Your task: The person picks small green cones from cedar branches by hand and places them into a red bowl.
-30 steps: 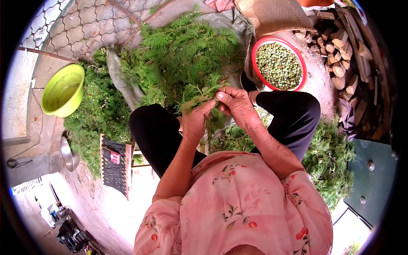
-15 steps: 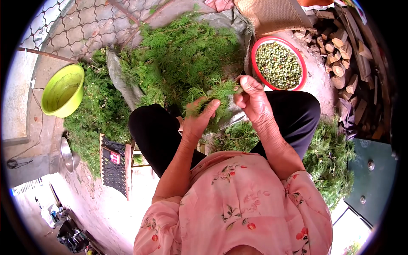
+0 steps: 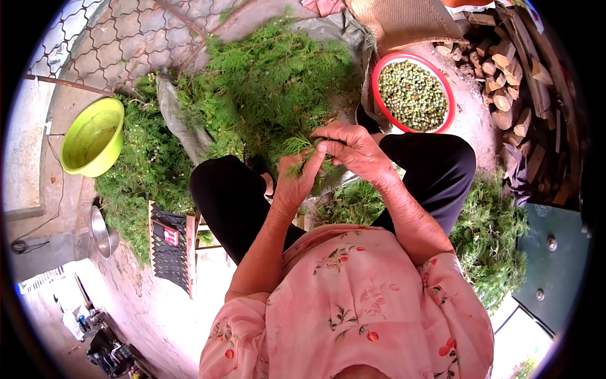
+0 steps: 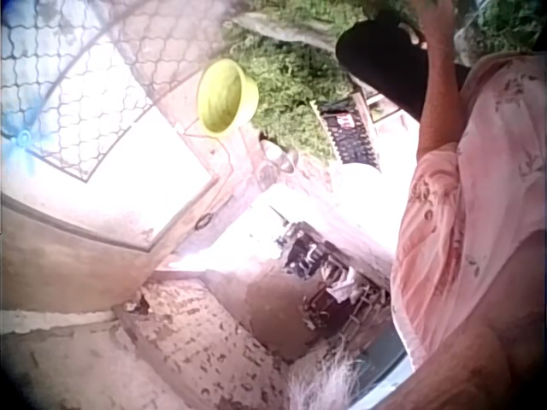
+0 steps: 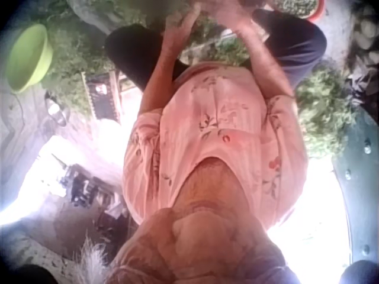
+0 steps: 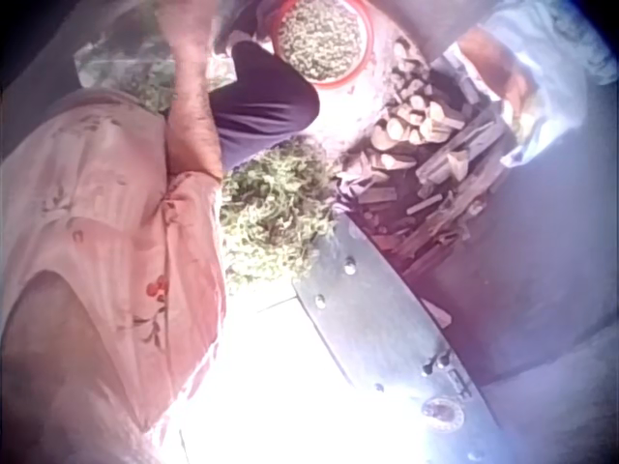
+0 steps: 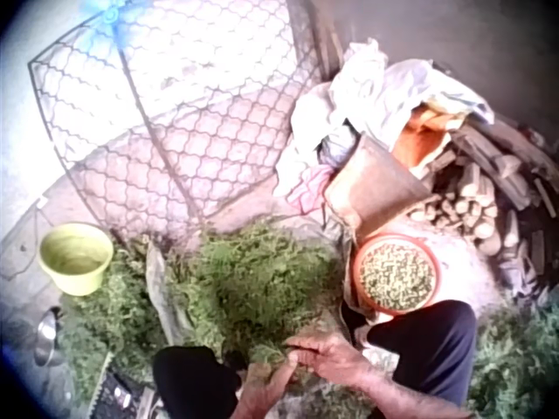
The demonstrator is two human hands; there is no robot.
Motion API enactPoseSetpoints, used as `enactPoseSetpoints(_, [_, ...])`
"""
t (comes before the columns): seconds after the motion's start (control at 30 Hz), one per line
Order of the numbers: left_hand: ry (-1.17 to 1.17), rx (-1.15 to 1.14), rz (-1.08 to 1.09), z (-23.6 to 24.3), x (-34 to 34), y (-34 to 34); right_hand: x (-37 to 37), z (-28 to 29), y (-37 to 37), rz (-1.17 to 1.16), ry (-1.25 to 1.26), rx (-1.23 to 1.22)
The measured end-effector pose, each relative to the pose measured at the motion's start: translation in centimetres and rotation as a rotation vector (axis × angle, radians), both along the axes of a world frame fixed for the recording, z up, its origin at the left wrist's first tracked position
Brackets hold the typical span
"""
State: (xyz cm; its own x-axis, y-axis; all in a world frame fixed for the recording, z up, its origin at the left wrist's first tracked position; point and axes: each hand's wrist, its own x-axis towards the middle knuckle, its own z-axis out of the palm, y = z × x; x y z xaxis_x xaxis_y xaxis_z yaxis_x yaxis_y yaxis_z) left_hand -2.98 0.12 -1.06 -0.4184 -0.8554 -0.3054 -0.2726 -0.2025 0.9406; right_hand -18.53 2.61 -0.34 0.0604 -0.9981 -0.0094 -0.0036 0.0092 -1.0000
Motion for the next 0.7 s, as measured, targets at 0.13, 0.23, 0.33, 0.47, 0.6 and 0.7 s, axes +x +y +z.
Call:
enactPoseSetpoints(0.13, [-0.147, -0.835, 0.049, -6.1, 1.5, -0.4, 1.7, -0.9, -0.2, -0.170, 0.219, -0.220])
enactPoseSetpoints(0.23, [-0.140, -0.562, -0.074, -3.7, 0.8, -0.4, 2.3, -0.8, 0.3, -0.284, 0.375, -0.308])
enactPoseSetpoints(0.33, [-0.231, -0.556, -0.138, -3.4, 0.3, -0.6, 2.8, -1.4, 0.5, -0.386, 0.457, -0.323])
enactPoseSetpoints(0.47, [-0.235, -0.608, 0.029, -2.8, -0.3, 0.2, 1.7, -2.3, -0.3, -0.684, 0.648, -0.498])
enactPoseSetpoints(0.6, [0.067, -0.255, 0.168, -1.8, -0.4, 0.0, -2.7, -4.8, -0.6, -0.690, -0.683, 0.293])
enactPoseSetpoints(0.7, [0.062, 0.004, 0.208, -0.3, -0.5, -0.2, -5.6, -6.7, 0.0, -0.778, -0.929, 0.423])
